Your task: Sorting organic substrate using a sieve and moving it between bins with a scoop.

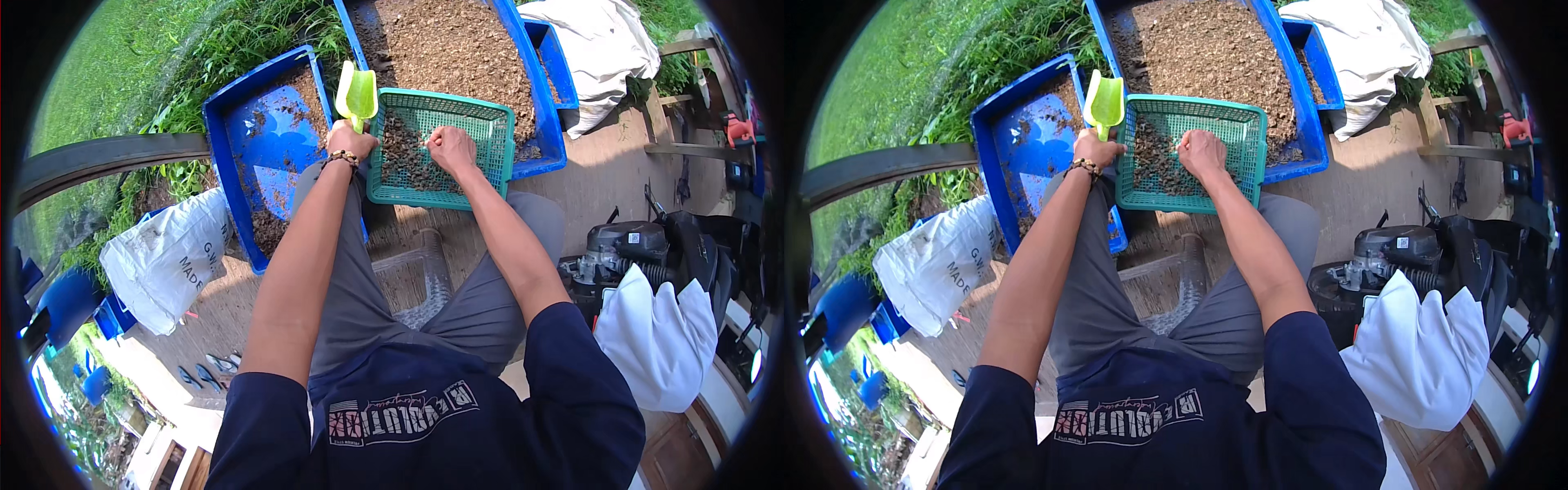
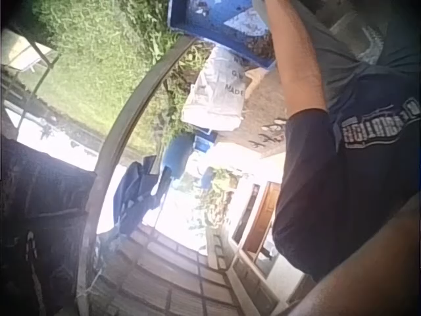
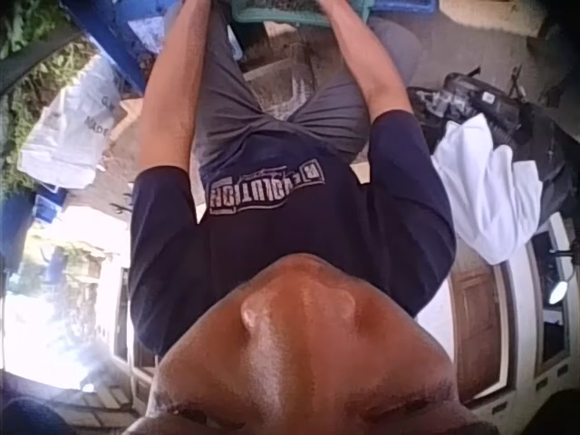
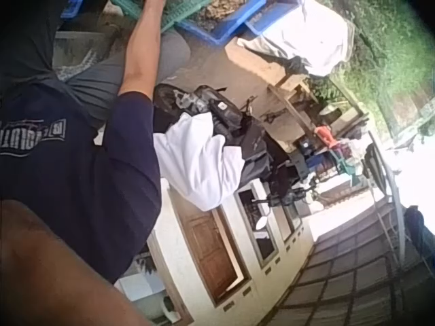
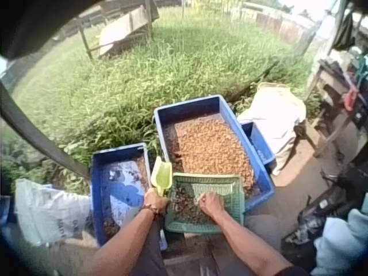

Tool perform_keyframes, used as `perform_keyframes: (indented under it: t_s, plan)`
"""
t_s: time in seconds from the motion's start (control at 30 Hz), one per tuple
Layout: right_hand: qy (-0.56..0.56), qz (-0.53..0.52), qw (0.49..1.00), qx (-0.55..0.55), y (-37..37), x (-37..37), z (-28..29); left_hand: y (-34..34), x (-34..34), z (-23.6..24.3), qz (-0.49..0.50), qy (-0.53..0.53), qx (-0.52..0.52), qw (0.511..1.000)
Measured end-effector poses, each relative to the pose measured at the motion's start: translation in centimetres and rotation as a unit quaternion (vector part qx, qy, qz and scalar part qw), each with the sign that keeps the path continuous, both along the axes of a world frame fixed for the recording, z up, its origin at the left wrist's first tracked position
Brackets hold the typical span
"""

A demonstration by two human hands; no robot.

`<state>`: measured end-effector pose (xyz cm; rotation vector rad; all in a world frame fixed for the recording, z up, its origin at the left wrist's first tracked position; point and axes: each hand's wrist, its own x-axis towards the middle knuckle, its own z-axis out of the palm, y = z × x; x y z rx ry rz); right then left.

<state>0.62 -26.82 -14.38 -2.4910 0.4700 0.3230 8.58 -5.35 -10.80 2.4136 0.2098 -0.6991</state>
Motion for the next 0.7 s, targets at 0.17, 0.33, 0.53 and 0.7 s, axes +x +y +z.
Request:
perform_keyframes:
  t_s: [0.17,0.33,0.53,0.7]
  plan:
    - [0.000,0.048,0.998,-0.029,0.8,-0.1,0.2,0.6,0.1,0.5,0.009,0.018,0.014,1.000]
    - [0.008,0.016,1.000,-0.006,0.8,0.0,0.1,0.4,0.1,0.4,0.006,0.023,0.009,1.000]
    - [-0.098,0.089,0.989,-0.064,0.7,-1.0,-1.0,0.2,0.1,0.1,0.004,0.015,0.019,1.000]
    - [-0.076,-0.022,0.996,0.032,0.6,0.8,1.5,0.2,-0.1,0.3,0.003,0.012,0.034,0.999]
